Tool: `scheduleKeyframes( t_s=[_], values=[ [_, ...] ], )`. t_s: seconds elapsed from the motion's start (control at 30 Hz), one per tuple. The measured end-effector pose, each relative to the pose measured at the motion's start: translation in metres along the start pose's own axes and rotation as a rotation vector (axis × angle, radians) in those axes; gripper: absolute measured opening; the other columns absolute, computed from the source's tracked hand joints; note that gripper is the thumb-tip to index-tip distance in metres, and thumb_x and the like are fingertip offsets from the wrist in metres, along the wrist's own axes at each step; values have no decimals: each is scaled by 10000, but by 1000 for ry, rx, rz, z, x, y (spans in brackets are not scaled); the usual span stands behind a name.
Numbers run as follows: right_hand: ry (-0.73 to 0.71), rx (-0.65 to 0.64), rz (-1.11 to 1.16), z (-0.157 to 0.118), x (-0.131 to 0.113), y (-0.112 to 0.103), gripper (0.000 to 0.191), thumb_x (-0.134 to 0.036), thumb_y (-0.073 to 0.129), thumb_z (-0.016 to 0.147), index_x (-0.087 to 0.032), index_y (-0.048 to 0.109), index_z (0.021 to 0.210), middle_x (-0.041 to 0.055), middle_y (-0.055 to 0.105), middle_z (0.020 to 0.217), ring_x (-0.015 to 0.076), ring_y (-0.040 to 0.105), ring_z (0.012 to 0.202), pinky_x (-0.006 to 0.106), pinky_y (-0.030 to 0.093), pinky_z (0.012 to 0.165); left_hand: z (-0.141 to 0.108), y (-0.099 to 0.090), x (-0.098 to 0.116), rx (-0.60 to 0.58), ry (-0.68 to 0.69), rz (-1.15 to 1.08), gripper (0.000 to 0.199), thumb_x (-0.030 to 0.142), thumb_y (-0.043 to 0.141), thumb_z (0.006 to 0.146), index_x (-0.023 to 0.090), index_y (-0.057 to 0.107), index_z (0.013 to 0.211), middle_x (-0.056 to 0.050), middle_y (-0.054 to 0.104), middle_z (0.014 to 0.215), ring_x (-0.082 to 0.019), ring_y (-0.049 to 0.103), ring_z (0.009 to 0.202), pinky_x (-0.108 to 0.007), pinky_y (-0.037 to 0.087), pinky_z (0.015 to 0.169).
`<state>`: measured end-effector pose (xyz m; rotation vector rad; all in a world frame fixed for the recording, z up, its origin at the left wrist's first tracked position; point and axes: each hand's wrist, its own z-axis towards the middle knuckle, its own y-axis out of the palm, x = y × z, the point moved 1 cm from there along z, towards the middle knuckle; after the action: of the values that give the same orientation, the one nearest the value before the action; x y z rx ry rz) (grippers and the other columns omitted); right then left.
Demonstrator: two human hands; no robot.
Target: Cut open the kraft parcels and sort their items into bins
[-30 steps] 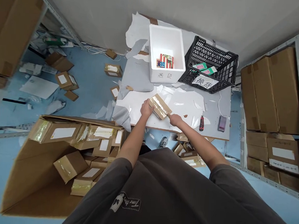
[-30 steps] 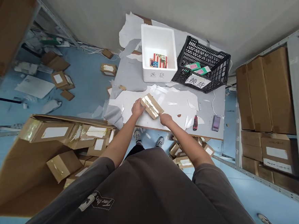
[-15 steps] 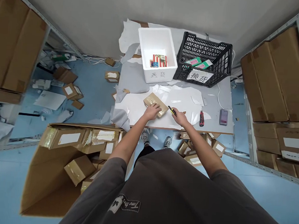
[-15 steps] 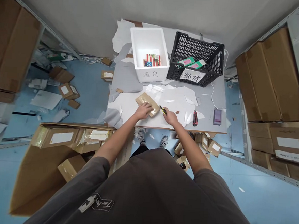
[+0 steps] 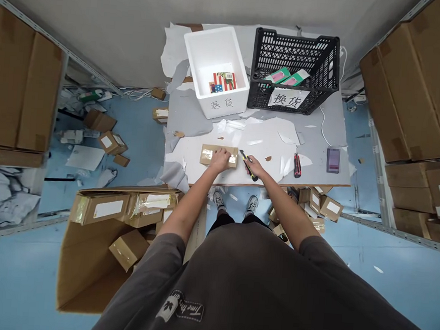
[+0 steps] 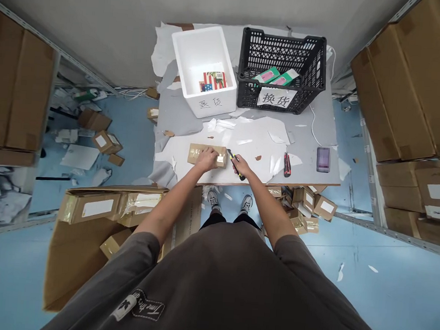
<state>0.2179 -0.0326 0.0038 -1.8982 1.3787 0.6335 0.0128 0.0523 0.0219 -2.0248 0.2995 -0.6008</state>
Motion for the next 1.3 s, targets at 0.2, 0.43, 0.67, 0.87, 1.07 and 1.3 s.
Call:
scheduleKeyframes(
  t_s=[0.2, 0.43, 0.67, 0.87, 1.07, 1.3],
  values=[
    [-63, -82, -375, 15, -9, -5, 426, -522, 409, 1174, -215, 586, 938, -21, 631, 713, 125, 556, 523, 233, 447, 624, -4, 10, 10, 30, -70, -37, 670, 250, 919, 802, 238, 638, 1410, -162, 496, 1652, -383, 549, 1480, -489, 506, 1195],
    [-56, -136, -549, 19, -25, -15, 430, -516, 469, 1154, -192, 659, 945, 30, 685, 728, 159, 585, 560, 263, 424, 610, 1, 23, 1, 14, -56, -100, 764, 174, 940, 766, 217, 602, 1450, -155, 320, 1827, -376, 332, 1682, -512, 417, 1315],
    [20, -217, -414, 19, -21, -26, 395, -492, 519, 1143, -202, 605, 890, -3, 626, 630, 135, 517, 421, 262, 426, 505, 8, 20, 3, -17, -66, -108, 855, 150, 962, 724, 203, 600, 1497, -190, 337, 1812, -388, 335, 1678, -491, 385, 1329],
    [-11, -193, -468, 12, -18, -27, 408, -467, 468, 1154, -212, 590, 860, 0, 643, 668, 136, 535, 442, 262, 437, 523, 11, 15, 0, -45, -65, -133, 854, 129, 961, 715, 226, 597, 1481, -203, 351, 1802, -397, 349, 1669, -518, 434, 1287],
    [-40, -145, -396, 12, -21, -31, 392, -471, 479, 1144, -223, 555, 850, -17, 611, 651, 137, 527, 451, 266, 442, 534, 9, 15, -1, -46, -62, -116, 938, 154, 946, 756, 215, 505, 1581, -230, 388, 1776, -419, 372, 1655, -514, 420, 1294],
    [23, -235, -353, 7, -13, -10, 391, -479, 518, 1133, -222, 556, 842, -26, 589, 607, 130, 499, 424, 263, 433, 516, 7, 13, 1, -56, -126, -110, 1189, 229, 953, 777, 156, 252, 1735, -312, 434, 1714, -412, 440, 1621, -434, 432, 1253]
  ],
)
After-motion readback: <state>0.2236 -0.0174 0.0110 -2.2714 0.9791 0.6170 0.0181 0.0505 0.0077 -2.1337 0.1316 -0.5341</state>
